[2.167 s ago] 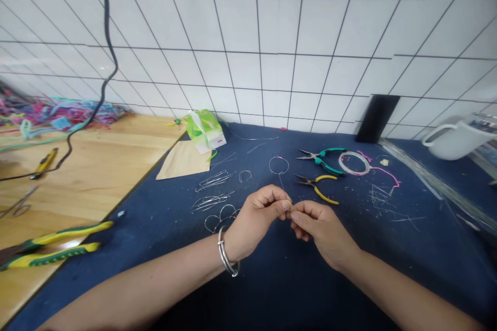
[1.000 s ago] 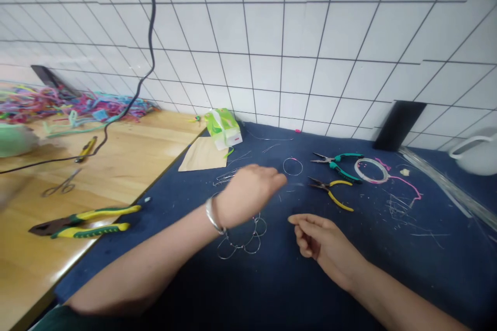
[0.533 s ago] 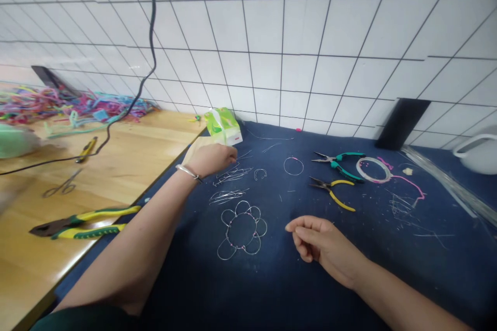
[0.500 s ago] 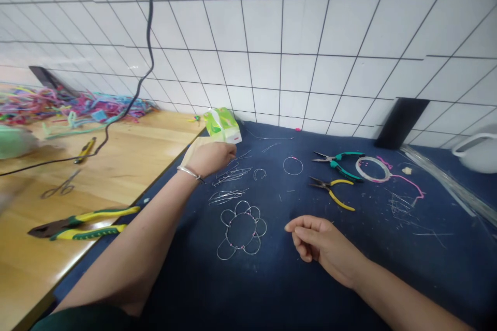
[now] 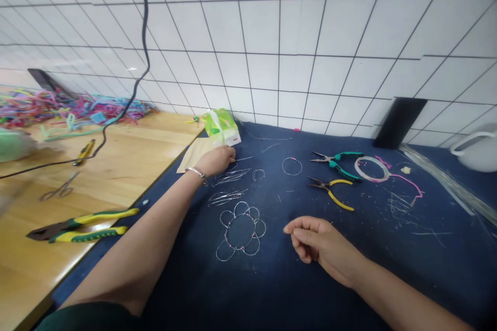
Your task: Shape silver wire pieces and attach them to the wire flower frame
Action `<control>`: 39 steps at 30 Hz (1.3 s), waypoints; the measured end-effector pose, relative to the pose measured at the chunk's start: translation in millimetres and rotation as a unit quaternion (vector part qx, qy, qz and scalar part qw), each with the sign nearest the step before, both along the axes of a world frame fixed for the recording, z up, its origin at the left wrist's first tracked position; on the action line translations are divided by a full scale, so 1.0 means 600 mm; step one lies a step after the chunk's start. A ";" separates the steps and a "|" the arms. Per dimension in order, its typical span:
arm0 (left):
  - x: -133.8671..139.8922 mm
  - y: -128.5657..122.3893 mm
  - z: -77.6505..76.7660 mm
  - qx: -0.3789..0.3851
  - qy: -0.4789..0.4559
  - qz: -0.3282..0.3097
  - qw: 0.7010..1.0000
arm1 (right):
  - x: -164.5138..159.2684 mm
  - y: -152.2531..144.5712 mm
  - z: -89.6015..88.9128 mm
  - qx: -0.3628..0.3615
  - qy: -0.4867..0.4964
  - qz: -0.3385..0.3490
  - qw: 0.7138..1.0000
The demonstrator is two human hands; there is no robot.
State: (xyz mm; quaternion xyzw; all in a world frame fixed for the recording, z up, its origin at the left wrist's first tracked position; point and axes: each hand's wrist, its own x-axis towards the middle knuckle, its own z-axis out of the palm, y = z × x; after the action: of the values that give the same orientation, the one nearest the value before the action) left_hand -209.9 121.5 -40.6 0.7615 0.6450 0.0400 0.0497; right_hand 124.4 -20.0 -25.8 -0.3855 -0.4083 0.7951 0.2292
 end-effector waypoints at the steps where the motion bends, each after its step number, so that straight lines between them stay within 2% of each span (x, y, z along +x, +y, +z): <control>1: 0.000 -0.001 0.000 0.005 0.000 0.001 1.000 | 0.000 0.000 0.001 0.000 0.000 0.000 1.000; 6: 0.002 -0.004 0.009 0.034 -0.003 0.005 0.999 | 0.000 -0.001 -0.001 0.002 0.004 0.008 1.000; 9: 0.008 -0.008 0.022 0.056 -0.009 -0.016 0.998 | 0.000 -0.001 -0.002 0.016 -0.005 0.010 1.000; 11: 0.023 -0.015 0.035 0.072 -0.014 -0.043 0.996 | 0.002 0.004 0.001 0.058 -0.039 -0.004 0.998; 13: 0.050 -0.030 0.050 0.085 -0.019 -0.079 0.993 | 0.008 0.013 0.008 0.131 -0.104 -0.031 0.985; 16: 0.113 -0.067 0.076 0.097 -0.028 -0.142 0.985 | 0.022 0.029 0.023 0.274 -0.219 -0.081 0.933; 20: 0.199 -0.132 0.104 0.131 0.013 -0.281 0.951 | 0.041 0.044 0.032 0.466 -0.336 -0.126 0.809; 22: 0.226 -0.158 0.112 0.133 0.023 -0.317 0.939 | 0.045 0.047 0.029 0.521 -0.377 -0.123 0.756; 25: 0.244 -0.177 0.115 0.137 0.020 -0.339 0.931 | 0.046 0.046 0.022 0.589 -0.401 -0.065 0.699; 29: 0.244 -0.179 0.113 0.152 0.013 -0.342 0.927 | 0.045 0.044 0.017 0.653 -0.402 0.012 0.642; 34: 0.244 -0.176 0.109 0.152 0.021 -0.337 0.929 | 0.046 0.042 0.014 0.683 -0.421 0.015 0.596; 39: 0.253 -0.188 0.103 0.114 -0.003 -0.303 0.946 | 0.051 0.047 0.014 0.706 -0.453 -0.001 0.545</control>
State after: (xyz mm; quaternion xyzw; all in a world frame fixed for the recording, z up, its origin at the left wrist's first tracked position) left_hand -58.3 8.6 21.0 0.9213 0.3751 0.0989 -0.0261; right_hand 155.1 8.0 -17.5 -0.4088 -0.8869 -0.0299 0.2129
